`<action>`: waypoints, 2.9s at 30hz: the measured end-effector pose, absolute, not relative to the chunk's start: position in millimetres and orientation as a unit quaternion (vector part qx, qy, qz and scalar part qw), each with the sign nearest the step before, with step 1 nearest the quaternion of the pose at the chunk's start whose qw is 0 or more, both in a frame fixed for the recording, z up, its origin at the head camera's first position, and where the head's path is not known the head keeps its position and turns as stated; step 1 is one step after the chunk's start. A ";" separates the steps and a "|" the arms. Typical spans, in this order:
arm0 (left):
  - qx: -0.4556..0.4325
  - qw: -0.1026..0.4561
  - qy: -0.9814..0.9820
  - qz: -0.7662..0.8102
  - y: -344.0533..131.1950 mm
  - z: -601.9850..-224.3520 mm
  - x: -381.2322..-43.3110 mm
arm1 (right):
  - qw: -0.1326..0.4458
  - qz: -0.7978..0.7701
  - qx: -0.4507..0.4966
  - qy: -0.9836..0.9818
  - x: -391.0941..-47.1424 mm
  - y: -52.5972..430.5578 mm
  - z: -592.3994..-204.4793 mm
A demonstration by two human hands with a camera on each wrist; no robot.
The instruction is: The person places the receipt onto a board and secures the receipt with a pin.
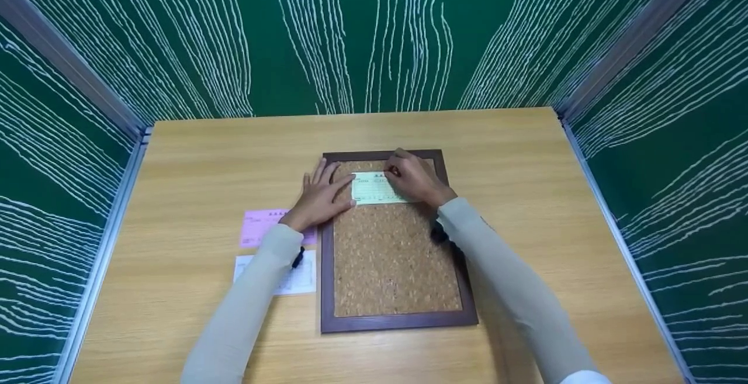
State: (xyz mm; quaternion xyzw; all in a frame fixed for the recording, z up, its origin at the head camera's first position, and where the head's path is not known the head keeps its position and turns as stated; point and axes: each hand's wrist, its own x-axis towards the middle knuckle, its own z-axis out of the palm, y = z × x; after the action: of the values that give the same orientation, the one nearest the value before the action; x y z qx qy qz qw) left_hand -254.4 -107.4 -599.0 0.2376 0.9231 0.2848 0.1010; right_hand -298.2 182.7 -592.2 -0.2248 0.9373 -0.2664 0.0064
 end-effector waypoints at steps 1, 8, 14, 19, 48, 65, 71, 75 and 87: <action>0.238 0.101 0.924 0.283 -107.2 -599.1 -254.8 | 0.005 -0.267 -0.226 0.937 -298.4 183.0 -592.0; 0.237 0.102 0.924 0.281 -106.1 -598.1 -253.9 | 0.019 -0.284 -0.225 0.932 -298.1 186.8 -592.8; 0.237 0.102 0.925 0.280 -106.2 -598.7 -252.9 | 0.034 -0.313 -0.219 0.923 -300.0 190.2 -594.1; 0.237 0.101 0.924 0.282 -106.7 -597.7 -252.4 | 0.049 -0.340 -0.205 0.917 -300.8 191.3 -592.9; 0.234 0.108 0.928 0.270 -105.7 -598.1 -252.3 | 0.058 -0.396 -0.179 0.899 -299.1 191.8 -592.1; 0.235 0.108 0.926 0.274 -108.2 -599.7 -255.9 | 0.068 -0.432 -0.140 0.888 -301.8 187.2 -593.9; 0.236 0.109 0.926 0.274 -108.5 -601.0 -255.0 | 0.073 -0.424 -0.138 0.892 -300.5 187.0 -591.9; 0.234 0.106 0.928 0.270 -108.6 -601.3 -254.6 | 0.081 -0.420 -0.142 0.893 -301.5 186.2 -590.4; 0.234 0.102 0.928 0.271 -107.5 -601.5 -254.7 | 0.078 -0.438 -0.133 0.886 -301.7 187.4 -592.9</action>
State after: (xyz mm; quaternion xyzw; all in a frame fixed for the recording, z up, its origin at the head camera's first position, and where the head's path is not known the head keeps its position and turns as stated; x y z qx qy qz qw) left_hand -254.7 -107.5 -601.5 0.2343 0.9280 0.2711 0.1019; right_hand -301.7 187.4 -592.9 -0.1329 0.8856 -0.4381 0.0780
